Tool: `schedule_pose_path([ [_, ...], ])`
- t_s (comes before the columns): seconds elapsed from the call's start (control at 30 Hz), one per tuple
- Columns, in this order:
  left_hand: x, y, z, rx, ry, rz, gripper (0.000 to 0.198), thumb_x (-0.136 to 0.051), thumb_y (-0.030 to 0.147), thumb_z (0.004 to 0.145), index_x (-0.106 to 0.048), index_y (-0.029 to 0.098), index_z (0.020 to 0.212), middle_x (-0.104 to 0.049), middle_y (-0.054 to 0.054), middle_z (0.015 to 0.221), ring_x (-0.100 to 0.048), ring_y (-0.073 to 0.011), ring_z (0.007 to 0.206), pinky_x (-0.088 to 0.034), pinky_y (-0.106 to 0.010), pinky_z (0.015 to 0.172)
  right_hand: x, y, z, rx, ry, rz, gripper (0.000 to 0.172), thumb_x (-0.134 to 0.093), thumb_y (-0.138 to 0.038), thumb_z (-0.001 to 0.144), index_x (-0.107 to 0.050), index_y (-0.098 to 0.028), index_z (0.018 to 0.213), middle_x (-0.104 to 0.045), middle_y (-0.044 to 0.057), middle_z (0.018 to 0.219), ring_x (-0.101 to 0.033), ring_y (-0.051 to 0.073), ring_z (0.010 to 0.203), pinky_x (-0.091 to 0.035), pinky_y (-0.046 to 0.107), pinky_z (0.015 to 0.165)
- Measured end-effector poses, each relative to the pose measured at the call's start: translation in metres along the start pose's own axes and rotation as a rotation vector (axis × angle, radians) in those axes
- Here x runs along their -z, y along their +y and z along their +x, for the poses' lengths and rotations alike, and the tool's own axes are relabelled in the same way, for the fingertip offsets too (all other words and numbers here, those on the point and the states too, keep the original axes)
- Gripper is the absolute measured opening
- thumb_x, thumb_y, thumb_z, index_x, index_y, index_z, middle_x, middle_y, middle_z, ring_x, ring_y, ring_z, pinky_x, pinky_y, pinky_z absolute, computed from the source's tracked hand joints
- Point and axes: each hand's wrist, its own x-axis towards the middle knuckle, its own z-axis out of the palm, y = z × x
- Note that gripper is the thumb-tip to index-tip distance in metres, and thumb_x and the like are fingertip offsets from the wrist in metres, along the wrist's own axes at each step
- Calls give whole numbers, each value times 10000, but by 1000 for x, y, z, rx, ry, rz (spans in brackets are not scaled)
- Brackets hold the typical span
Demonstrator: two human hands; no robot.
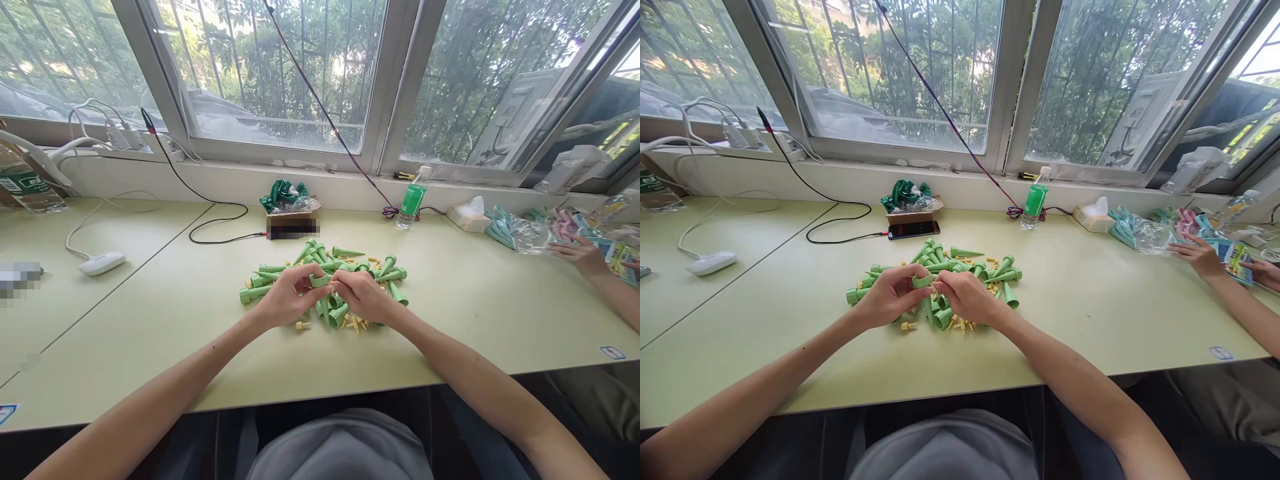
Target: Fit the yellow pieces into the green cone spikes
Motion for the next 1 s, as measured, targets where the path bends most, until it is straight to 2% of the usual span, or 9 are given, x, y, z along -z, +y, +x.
schedule_pose_path([
  [0.2, 0, -1, 1, 35, -7, -103, 309, -720, 400, 808, -528, 177, 903, -456, 74, 491, -449, -84, 400, -374, -200, 389, -2, -5, 1, -50, -3, 47, 314, -355, -310, 1019, -329, -217, 720, -328, -62, 578, -272, 101, 516, -258, 241, 518],
  [0.33, 0, 3, 4, 113, -25, -266, 308, -727, 409, 810, -539, 167, 837, -483, 61, 529, -466, -69, 415, -370, -177, 378, -4, -8, 1, -72, 44, 55, 313, -347, -324, 1028, -355, -213, 736, -390, -49, 605, -322, 101, 526, -277, 244, 535],
  [0.5, 2, 7, 6, 225, -34, -589, 312, -760, 374, 793, -524, 170, 813, -454, 88, 518, -433, -36, 380, -340, -144, 365, -1, -10, 0, -42, 78, 27, 240, -365, -349, 1029, -465, -202, 868, -453, -40, 658, -383, 106, 559, -320, 237, 568],
  [0.63, 4, 8, 8, 295, -58, -730, 323, -773, 343, 786, -510, 157, 759, -479, 76, 515, -432, -26, 385, -330, -132, 372, 2, -9, -1, 5, 59, 35, 182, -452, -383, 1001, -462, -202, 989, -498, -32, 729, -433, 103, 587, -358, 230, 591],
  [0.87, 5, 10, 7, 371, -81, -781, 318, -791, 331, 766, -526, 156, 774, -481, 74, 536, -417, -24, 410, -319, -139, 385, 2, -6, 0, 111, 61, -30, 167, -394, -316, 1018, -407, -215, 886, -399, -38, 696, -315, 117, 597, -301, 244, 576],
  [1.0, 3, 8, 6, 356, -66, -749, 329, -801, 337, 752, -523, 170, 808, -462, 84, 526, -425, -36, 410, -315, -149, 385, 0, -3, -1, 71, 63, -37, 263, -374, -342, 1027, -347, -222, 795, -335, -54, 644, -267, 111, 560, -256, 249, 544],
])
